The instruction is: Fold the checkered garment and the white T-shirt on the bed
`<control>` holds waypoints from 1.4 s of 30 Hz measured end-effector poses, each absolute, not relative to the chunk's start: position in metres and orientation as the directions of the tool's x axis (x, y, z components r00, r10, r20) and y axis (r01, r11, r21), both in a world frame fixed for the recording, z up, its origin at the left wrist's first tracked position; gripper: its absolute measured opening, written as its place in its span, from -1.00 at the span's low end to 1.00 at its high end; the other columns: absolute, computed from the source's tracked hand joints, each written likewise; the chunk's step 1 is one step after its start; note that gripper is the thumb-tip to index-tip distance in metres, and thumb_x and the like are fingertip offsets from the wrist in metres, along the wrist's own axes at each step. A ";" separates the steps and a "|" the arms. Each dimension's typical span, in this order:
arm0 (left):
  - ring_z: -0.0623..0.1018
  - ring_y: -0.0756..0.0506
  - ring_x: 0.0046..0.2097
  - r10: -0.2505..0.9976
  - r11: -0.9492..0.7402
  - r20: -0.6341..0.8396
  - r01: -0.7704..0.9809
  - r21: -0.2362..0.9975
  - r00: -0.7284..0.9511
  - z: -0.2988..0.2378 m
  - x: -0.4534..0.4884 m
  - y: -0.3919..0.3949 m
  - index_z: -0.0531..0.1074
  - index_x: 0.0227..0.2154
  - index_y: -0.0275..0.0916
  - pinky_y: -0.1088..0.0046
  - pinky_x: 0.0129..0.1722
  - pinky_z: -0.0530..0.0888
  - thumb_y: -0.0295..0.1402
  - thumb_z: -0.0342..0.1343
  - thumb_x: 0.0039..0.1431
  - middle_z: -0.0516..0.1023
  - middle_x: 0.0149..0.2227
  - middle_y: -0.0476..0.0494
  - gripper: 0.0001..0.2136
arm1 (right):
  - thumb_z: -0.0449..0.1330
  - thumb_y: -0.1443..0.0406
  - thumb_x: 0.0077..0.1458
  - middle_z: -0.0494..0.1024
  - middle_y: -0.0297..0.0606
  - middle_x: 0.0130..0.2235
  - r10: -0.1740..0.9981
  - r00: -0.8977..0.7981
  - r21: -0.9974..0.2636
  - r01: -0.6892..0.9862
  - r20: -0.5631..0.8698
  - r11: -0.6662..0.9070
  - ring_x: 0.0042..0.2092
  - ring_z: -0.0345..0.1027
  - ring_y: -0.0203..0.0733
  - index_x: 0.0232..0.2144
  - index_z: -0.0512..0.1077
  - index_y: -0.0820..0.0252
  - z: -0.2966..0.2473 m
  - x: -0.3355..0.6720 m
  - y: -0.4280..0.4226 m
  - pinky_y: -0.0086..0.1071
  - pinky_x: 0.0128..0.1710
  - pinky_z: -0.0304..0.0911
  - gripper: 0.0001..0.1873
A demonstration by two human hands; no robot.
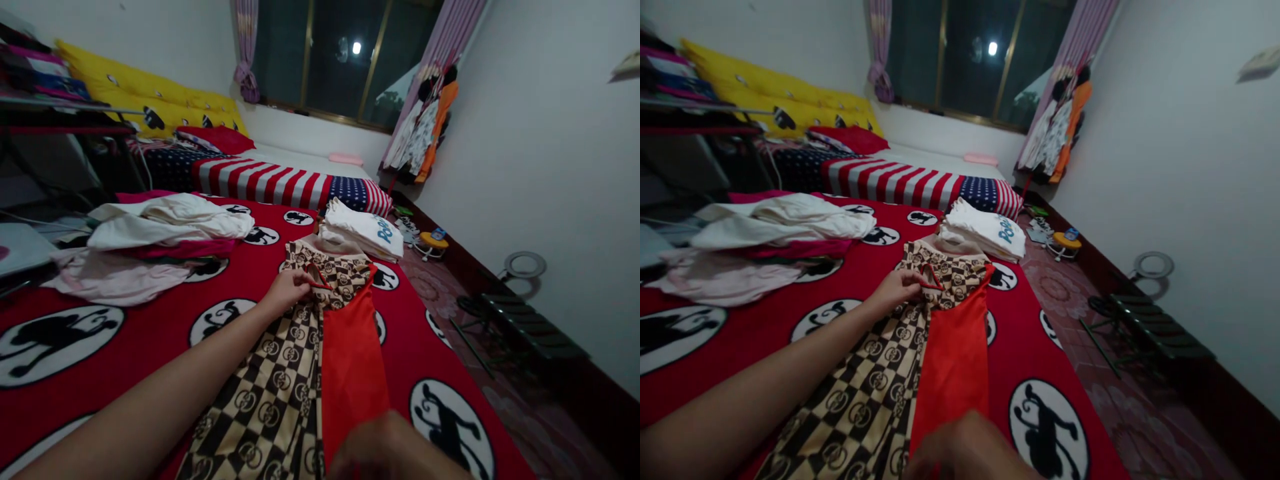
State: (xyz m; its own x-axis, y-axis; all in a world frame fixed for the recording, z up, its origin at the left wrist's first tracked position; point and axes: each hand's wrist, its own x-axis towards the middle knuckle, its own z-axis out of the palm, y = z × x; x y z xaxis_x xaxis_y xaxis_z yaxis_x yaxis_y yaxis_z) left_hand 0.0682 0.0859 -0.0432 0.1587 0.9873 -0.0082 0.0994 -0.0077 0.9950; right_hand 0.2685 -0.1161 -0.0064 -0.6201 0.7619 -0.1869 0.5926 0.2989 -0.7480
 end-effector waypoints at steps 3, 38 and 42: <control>0.53 -0.01 -0.50 0.986 -0.009 -0.003 0.073 0.997 0.165 -0.046 0.068 0.083 0.47 -0.54 -0.31 0.52 -0.48 0.49 -0.39 0.10 0.03 0.51 -0.57 -0.01 -0.87 | 0.10 0.26 0.11 0.55 -0.28 -0.42 0.911 -0.393 -0.759 0.629 -0.126 0.166 -0.47 0.40 -0.28 -0.29 0.51 0.22 0.009 0.277 -0.053 -0.48 -0.49 0.26 -0.78; 0.27 -0.17 0.23 0.758 -0.603 0.606 0.614 0.510 0.241 -0.054 0.065 0.075 0.46 -0.06 -0.17 0.16 0.22 0.21 -0.35 0.00 0.25 0.41 0.12 -0.15 -0.74 | 0.11 0.14 -0.03 0.58 -0.04 -0.27 0.876 0.272 -0.701 0.707 0.397 0.098 -0.30 0.46 -0.08 -0.23 0.48 0.35 -0.023 0.323 0.148 -0.28 -0.34 0.33 -0.59; 0.21 -0.29 0.28 0.870 -0.469 0.392 0.751 0.466 0.300 -0.061 0.070 0.074 0.34 0.11 -0.25 0.05 0.23 0.18 -0.22 0.03 0.21 0.30 0.23 -0.26 -0.57 | 0.29 0.13 -0.18 0.58 -0.17 -0.39 0.938 0.176 -0.599 0.800 0.298 0.040 -0.39 0.43 -0.12 -0.33 0.54 0.28 -0.030 0.344 0.151 -0.32 -0.38 0.27 -0.63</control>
State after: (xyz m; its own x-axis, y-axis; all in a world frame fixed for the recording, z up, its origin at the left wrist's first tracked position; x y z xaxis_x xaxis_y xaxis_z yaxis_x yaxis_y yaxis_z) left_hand 0.0700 0.0740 -0.0608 0.3001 0.8697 0.3918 0.7507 -0.4687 0.4656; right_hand 0.3435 0.1513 -0.0301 0.1756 0.9383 0.2978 0.8001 0.0402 -0.5985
